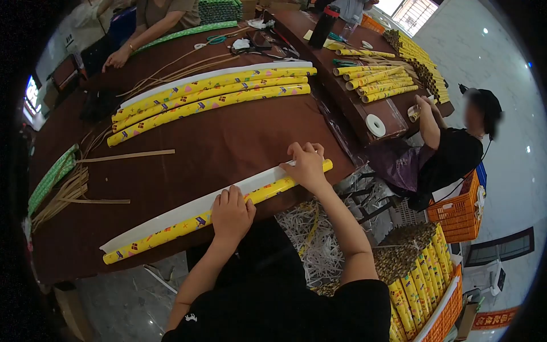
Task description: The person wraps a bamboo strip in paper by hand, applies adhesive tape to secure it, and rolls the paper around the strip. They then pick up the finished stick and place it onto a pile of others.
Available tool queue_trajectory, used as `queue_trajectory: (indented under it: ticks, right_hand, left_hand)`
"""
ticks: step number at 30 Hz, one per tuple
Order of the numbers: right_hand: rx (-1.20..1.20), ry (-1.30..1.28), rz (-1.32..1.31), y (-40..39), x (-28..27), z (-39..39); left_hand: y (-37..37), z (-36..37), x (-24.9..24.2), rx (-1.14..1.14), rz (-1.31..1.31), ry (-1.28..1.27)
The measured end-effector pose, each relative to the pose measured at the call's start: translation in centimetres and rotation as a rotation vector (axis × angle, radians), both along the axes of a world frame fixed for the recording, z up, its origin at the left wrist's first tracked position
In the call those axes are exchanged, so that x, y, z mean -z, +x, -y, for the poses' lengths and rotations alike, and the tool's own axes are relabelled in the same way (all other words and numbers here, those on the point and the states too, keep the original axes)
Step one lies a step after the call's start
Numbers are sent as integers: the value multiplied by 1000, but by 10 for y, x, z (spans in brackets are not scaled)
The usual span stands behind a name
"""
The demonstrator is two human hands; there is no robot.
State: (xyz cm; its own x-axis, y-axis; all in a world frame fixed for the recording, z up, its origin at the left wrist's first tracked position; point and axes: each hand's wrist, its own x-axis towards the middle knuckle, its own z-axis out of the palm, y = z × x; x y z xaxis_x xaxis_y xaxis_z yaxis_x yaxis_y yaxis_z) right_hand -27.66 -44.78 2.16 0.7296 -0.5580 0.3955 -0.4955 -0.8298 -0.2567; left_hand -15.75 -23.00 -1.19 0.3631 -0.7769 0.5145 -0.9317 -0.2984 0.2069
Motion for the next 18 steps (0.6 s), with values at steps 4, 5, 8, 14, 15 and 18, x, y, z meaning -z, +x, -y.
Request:
queue_trajectory:
  ticks: [4,5,8,14,15,18]
  right_hand:
    - [8,-25,-12,2,1,-4]
    - [15,-9,-26,2,0,-5]
    - [18,-46,12,6,4,-14]
    - [27,4,26,15,6,-34]
    - [26,-6,20,16,5,-34]
    - [34,-20,17,16,6,-35]
  left_hand:
    - [3,-1,1,20,-12,-8]
    - [3,-3,0,20,-13,-7]
    - [7,-10,1,9,10,-21]
    - [15,-21,-9,-39,68,9]
    - [12,-18,-18,-39,26,52]
    - [2,7,-18,16,-37,47]
